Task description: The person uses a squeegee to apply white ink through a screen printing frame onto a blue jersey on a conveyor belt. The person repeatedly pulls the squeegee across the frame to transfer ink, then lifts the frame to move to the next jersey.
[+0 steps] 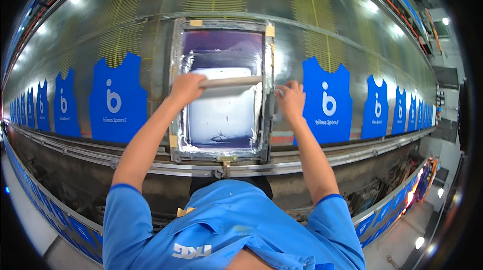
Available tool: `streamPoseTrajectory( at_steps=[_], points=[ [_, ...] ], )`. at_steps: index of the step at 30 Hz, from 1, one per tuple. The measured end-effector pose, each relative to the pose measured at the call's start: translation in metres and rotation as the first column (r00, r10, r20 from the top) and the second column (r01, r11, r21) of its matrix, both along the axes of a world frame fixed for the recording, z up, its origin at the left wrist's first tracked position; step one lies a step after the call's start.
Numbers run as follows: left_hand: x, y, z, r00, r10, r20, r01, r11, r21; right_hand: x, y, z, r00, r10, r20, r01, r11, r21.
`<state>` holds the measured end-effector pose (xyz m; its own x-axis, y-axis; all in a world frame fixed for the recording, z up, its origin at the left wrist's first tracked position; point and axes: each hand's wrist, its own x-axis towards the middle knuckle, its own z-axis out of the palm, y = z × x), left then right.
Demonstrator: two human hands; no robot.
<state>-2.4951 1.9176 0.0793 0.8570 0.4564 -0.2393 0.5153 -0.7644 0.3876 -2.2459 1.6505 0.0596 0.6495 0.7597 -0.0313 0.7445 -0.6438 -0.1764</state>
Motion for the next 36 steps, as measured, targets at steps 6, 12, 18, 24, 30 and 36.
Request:
streamPoseTrajectory(
  at_steps=[6,12,18,24,30,36],
  points=[
    [0.088,0.088,-0.001,0.989,-0.100,-0.113,0.089,0.991,-0.099,0.038,0.141,0.052,0.960,0.278,0.028,-0.279,0.960,0.026],
    [0.068,0.067,-0.011,0.994,-0.070,-0.087,0.069,0.997,-0.018,0.031,0.142,0.015,0.967,0.186,-0.173,-0.228,0.935,-0.273],
    [-0.023,-0.031,-0.025,0.993,-0.118,-0.021,0.119,0.993,0.013,-0.060,0.029,-0.005,0.967,0.232,-0.108,-0.245,0.962,-0.125],
    [-0.117,-0.143,-0.007,0.999,-0.007,0.040,0.005,0.999,0.045,-0.153,-0.065,-0.019,0.957,0.291,0.016,-0.285,0.923,0.259],
    [-0.156,-0.175,0.016,0.996,-0.078,0.032,0.077,0.997,0.020,-0.193,-0.109,0.015,0.951,0.306,-0.043,-0.289,0.929,0.232],
    [-0.068,-0.067,0.011,0.996,-0.045,-0.076,0.034,0.991,-0.132,-0.102,0.003,0.024,0.941,0.333,-0.062,-0.337,0.936,-0.098]
  ],
)
